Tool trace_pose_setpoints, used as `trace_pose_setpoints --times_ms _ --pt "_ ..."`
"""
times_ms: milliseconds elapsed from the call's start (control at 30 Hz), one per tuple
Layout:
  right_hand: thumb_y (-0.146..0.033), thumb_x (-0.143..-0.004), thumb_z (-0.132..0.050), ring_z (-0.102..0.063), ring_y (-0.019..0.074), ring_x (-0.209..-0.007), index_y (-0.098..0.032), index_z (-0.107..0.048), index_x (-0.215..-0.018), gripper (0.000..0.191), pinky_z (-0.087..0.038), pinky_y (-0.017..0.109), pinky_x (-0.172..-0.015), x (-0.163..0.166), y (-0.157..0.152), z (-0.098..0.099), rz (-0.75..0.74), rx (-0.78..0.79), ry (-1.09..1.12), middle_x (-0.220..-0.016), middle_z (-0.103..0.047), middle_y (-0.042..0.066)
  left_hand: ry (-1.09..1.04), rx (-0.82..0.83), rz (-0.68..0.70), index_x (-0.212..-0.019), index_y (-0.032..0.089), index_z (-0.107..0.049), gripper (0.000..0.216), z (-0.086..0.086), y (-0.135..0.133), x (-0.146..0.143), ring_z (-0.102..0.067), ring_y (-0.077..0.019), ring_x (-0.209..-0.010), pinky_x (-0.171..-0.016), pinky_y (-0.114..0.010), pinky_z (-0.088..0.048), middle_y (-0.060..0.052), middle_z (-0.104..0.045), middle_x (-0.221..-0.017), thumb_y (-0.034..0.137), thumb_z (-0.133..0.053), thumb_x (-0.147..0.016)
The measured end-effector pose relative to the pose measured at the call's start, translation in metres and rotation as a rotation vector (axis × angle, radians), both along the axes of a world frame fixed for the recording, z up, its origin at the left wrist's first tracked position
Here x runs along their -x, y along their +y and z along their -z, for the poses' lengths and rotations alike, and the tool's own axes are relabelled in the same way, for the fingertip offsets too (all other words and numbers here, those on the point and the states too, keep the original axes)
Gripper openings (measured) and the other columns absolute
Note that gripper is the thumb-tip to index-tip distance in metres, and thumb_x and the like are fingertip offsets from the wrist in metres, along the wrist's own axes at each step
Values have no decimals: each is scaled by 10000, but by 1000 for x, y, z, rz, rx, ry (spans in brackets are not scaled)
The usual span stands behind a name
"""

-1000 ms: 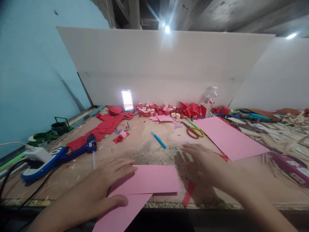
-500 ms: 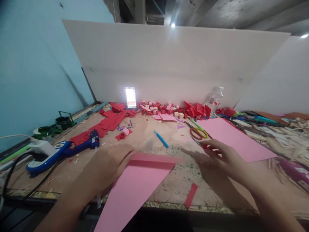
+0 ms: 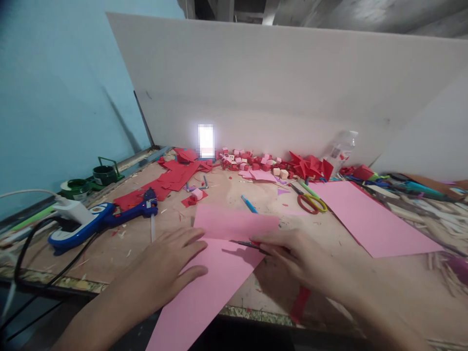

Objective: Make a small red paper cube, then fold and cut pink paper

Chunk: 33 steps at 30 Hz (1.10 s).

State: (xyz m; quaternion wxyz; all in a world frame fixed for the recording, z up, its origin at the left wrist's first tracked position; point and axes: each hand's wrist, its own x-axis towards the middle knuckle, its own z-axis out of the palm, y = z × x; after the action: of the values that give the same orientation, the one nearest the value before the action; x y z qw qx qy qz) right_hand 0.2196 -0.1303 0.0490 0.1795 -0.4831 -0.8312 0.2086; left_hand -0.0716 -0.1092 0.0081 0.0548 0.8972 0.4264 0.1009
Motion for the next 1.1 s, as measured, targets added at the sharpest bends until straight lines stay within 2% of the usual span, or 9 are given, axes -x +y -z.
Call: trace_pose_setpoints --times_ms 67,167,300,400,500,733,867,933,1100 --pt "-373 -1061 -461 -760 302 -966 -257 -791 -1228 388 -614 352 -742 5 10 1 34 29 -22 -1128 -810 62 0 6 30 -1279 192 -685 399 8 -2 7 -545 -381 -1376 -1133 -574 -429 -156 -592 -1497 415 -710 -950" --pt "-371 -1050 -504 -745 277 -956 -250 -800 -1165 339 -594 348 -791 17 23 6 25 94 -41 -1125 -806 61 -61 46 42 -1307 210 -687 480 12 -3 12 -563 -375 -1370 -1150 -571 -421 -133 -622 -1477 487 -734 -918" --pt "-350 -983 -635 -709 249 -997 -242 -787 -1126 234 -558 325 -850 36 36 10 -34 156 -15 -1144 -780 47 -136 79 88 -1290 239 -701 465 10 -2 18 -585 -354 -1345 -1134 -531 -449 -98 -666 -1428 483 -757 -897" --pt "-300 -1005 -626 -689 220 -982 -237 -793 -1067 188 -525 298 -852 44 42 9 -109 144 -23 -1108 -768 40 -166 82 103 -1314 222 -682 469 10 -1 25 -561 -342 -1374 -1148 -505 -446 -96 -652 -1450 453 -748 -911" --pt "-332 -1038 -612 -677 209 -945 -235 -794 -1050 207 -514 291 -829 45 47 8 -153 161 -24 -1066 -754 39 -210 100 84 -1294 196 -685 410 15 0 29 -573 -321 -1362 -1147 -479 -457 -97 -661 -1438 427 -690 -954" --pt "-415 -1040 -606 -686 256 -1026 -232 -810 -1086 278 -531 327 -862 44 53 11 -143 193 -32 -1159 -749 71 -256 140 71 -1308 211 -680 325 23 3 31 -595 -241 -1346 -1170 -425 -462 -50 -678 -1421 326 -534 -1042" --pt "-379 -979 -680 -710 258 -1035 -264 -791 -1178 255 -569 318 -873 37 51 12 -69 214 -51 -1202 -757 44 -222 69 135 -1208 205 -733 277 27 8 32 -626 -243 -1305 -1181 -427 -455 -64 -697 -1390 278 -518 -1051" --pt "-333 -952 -696 -728 261 -1018 -301 -785 -1194 260 -602 314 -835 31 50 11 -38 195 -87 -1216 -761 26 -244 -10 133 -1243 205 -719 281 32 12 32 -603 -258 -1336 -1205 -455 -431 -77 -677 -1417 310 -555 -1041" --pt "-297 -976 -624 -760 284 -1040 -364 -779 -1228 303 -659 310 -776 18 49 9 -144 19 -148 -1215 -776 19 -235 -117 46 -1400 179 -614 520 37 23 27 -590 -334 -1357 -1128 -550 -513 -118 -619 -1487 453 -669 -961"
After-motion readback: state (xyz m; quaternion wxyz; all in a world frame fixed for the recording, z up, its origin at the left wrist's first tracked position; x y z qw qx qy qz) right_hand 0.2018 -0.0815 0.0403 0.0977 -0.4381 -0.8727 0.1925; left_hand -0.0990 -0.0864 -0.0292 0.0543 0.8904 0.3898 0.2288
